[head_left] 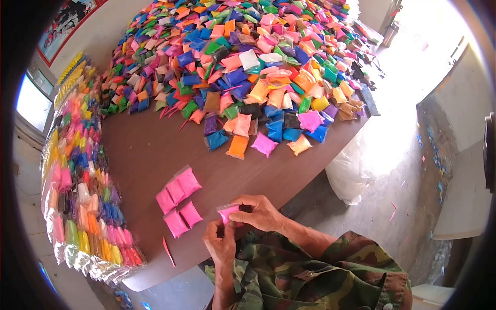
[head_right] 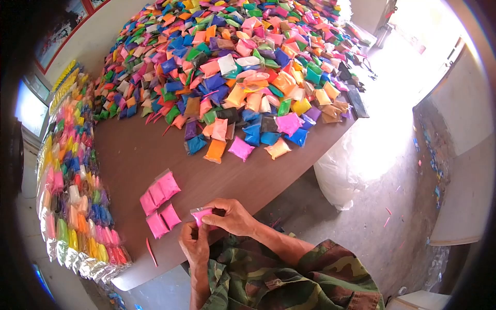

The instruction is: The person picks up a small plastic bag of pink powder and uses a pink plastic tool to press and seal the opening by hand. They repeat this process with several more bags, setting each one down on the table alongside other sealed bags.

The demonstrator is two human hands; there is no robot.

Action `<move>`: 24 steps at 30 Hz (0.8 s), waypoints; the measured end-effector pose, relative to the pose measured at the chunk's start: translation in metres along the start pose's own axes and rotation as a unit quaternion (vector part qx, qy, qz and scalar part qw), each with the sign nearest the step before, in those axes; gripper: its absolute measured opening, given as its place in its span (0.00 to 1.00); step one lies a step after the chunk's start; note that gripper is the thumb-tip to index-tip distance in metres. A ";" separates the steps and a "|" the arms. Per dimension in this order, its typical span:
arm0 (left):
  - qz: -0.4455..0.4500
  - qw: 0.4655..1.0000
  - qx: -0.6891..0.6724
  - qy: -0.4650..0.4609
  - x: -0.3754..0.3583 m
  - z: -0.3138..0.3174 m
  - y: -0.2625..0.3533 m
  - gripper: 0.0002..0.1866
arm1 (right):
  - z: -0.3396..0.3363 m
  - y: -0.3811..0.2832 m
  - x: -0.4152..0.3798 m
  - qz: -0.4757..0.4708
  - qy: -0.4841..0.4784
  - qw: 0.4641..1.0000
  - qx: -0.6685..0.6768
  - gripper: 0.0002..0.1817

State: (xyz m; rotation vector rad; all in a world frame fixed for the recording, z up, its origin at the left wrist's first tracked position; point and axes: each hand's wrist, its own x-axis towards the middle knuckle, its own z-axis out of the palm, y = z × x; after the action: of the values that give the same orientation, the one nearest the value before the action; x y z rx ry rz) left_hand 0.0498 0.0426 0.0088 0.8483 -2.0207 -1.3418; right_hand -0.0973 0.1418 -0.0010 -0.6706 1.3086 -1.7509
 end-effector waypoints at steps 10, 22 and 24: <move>-0.066 0.989 -0.122 -0.044 0.004 -0.010 0.009 0.15 | -0.001 -0.005 -0.002 -0.027 -0.013 0.997 -0.072 0.11; -0.035 0.994 -0.099 0.019 0.006 0.000 -0.003 0.13 | -0.003 -0.003 0.005 0.036 -0.048 0.998 -0.021 0.17; -0.029 0.994 -0.099 0.037 0.005 0.004 -0.008 0.13 | -0.002 0.006 0.006 0.006 -0.054 0.998 -0.016 0.17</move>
State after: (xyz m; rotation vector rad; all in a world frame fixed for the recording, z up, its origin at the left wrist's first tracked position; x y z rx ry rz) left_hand 0.0456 0.0390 0.0006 0.8587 -1.7837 -1.4926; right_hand -0.1000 0.1373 -0.0079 -0.7634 1.2658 -1.6625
